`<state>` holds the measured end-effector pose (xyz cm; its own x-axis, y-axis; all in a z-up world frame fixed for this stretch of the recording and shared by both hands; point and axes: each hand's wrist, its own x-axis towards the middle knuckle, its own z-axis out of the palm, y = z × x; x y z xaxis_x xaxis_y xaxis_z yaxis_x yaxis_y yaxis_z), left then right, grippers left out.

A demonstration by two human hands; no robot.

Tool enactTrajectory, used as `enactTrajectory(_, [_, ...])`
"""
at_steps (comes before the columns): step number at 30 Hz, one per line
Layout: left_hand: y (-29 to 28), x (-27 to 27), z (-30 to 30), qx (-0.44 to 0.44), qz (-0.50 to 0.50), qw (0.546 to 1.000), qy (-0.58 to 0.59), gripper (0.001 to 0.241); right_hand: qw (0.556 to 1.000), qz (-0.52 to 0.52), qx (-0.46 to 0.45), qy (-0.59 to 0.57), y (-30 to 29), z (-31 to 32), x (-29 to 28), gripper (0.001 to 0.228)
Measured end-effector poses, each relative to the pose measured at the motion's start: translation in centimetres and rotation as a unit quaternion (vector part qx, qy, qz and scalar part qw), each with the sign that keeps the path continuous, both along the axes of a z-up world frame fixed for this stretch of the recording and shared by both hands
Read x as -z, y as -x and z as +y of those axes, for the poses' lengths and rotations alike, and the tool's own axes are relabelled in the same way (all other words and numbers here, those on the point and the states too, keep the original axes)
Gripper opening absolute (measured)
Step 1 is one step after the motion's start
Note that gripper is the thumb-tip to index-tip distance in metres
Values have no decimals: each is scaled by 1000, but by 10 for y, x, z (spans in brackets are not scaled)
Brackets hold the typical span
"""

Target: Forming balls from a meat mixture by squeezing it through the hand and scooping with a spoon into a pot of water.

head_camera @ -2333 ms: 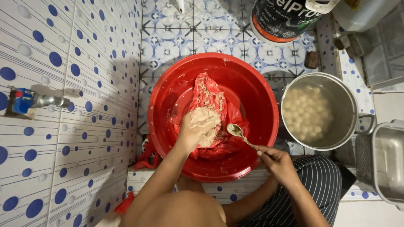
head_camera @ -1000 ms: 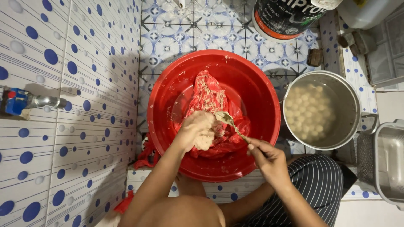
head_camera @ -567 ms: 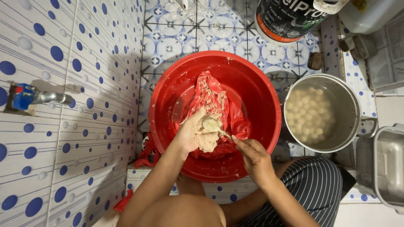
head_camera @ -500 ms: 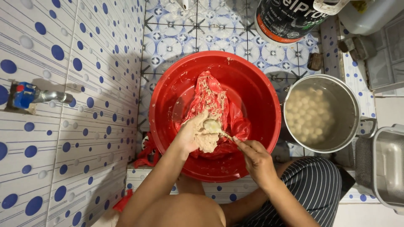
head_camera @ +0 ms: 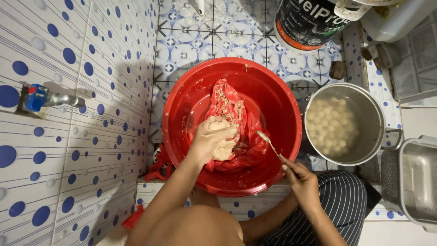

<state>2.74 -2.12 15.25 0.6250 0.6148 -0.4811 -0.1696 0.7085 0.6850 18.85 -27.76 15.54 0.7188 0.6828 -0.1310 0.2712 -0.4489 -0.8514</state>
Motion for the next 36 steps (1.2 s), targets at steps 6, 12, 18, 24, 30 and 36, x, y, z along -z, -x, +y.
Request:
enactTrajectory(6, [0, 1, -8, -3, 58, 966, -251, 22, 1000, 22, 3, -10, 3, 7, -13, 33])
enactTrajectory(12, [-1, -17, -6, 52, -85, 972, -211, 32, 999, 43, 16, -13, 1, 5, -12, 32])
enactTrajectory(18, [5, -31, -7, 52, -38, 966, -250, 22, 998, 57, 24, -20, 1, 6, -13, 31])
enactTrajectory(24, [4, -35, -9, 69, 3, 977, -201, 26, 999, 48, 20, -14, 2, 10, -15, 30])
enactTrajectory(30, [1, 5, -9, 38, 79, 966, -243, 19, 998, 63, 26, -3, 2, 10, -16, 31])
enactTrajectory(36, [-1, -32, -7, 79, -16, 975, -208, 22, 997, 69, 33, 11, 3, 10, -18, 31])
